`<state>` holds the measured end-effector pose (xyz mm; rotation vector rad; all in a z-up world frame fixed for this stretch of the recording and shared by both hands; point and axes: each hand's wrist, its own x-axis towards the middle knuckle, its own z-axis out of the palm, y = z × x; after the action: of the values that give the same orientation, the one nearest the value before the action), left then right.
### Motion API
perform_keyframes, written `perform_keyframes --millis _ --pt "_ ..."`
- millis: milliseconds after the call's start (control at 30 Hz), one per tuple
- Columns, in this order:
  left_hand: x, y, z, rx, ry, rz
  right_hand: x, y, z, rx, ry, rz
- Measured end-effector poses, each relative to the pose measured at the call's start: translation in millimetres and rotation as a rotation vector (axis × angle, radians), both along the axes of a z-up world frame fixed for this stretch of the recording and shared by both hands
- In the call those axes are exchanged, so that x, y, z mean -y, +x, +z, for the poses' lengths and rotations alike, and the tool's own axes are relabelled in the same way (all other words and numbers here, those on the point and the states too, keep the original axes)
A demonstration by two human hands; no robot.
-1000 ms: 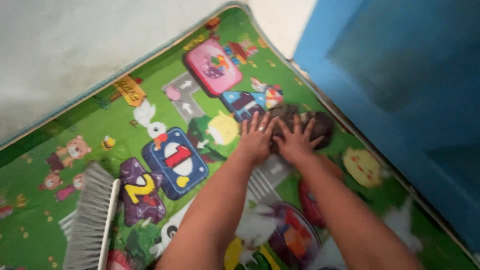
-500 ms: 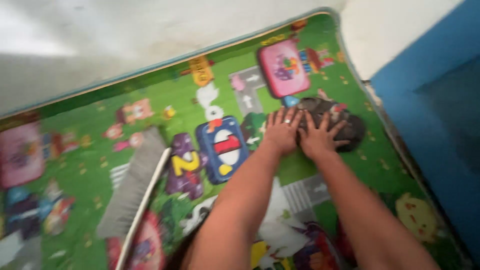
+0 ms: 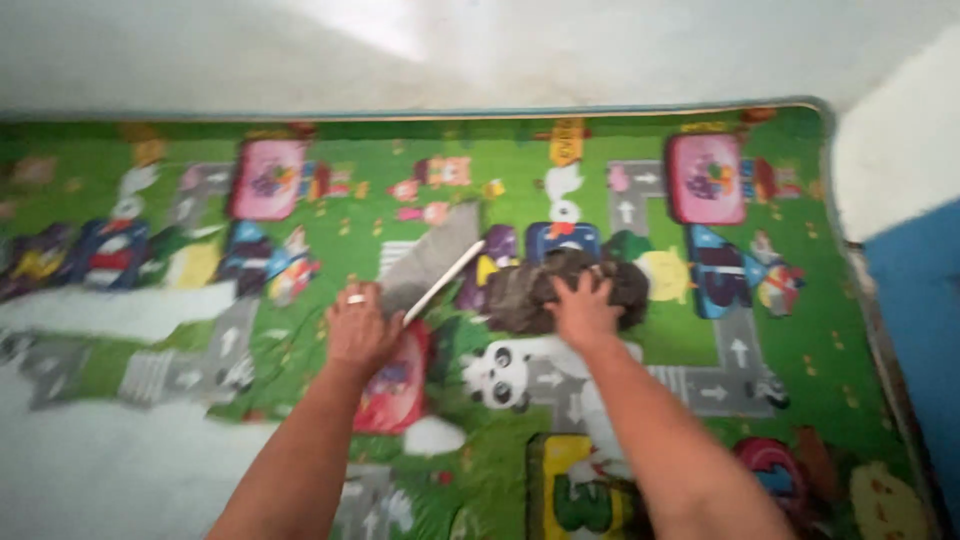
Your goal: Clean white powder or residue off a decorative floor mat using a brush and cloth, then rolling up the mat.
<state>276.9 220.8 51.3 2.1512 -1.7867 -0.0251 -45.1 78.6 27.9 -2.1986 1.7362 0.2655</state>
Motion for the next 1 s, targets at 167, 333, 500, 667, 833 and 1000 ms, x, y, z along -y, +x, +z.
perform_keyframes --millis 167,333,500,667,833,1000 --pt "-61.6 34.4 -34.3 -0.059 0.319 0.352 2.9 -21.8 3.6 0.17 -0.125 -0.107" --pt "-74.6 35.8 -77.1 -0.105 0.498 0.262 29.0 -55.9 -9.4 0.24 -0.13 -0.231" --pt "-83.8 23.7 -44.9 -0.293 0.375 0.308 56.1 -77.0 -25.2 0.462 -0.265 -0.378" --pt "-43.7 52.9 -18.8 -0.26 0.26 0.431 37.5 -64.9 25.4 0.55 -0.256 -0.416" --pt "2.3 59.8 -80.5 -0.318 -0.013 0.681 41.9 -82.1 36.6 0.689 -0.272 -0.445" --pt "-4.4 -119.2 -94.4 -0.516 0.118 0.363 45.5 -101.5 53.8 0.542 -0.385 -0.467"
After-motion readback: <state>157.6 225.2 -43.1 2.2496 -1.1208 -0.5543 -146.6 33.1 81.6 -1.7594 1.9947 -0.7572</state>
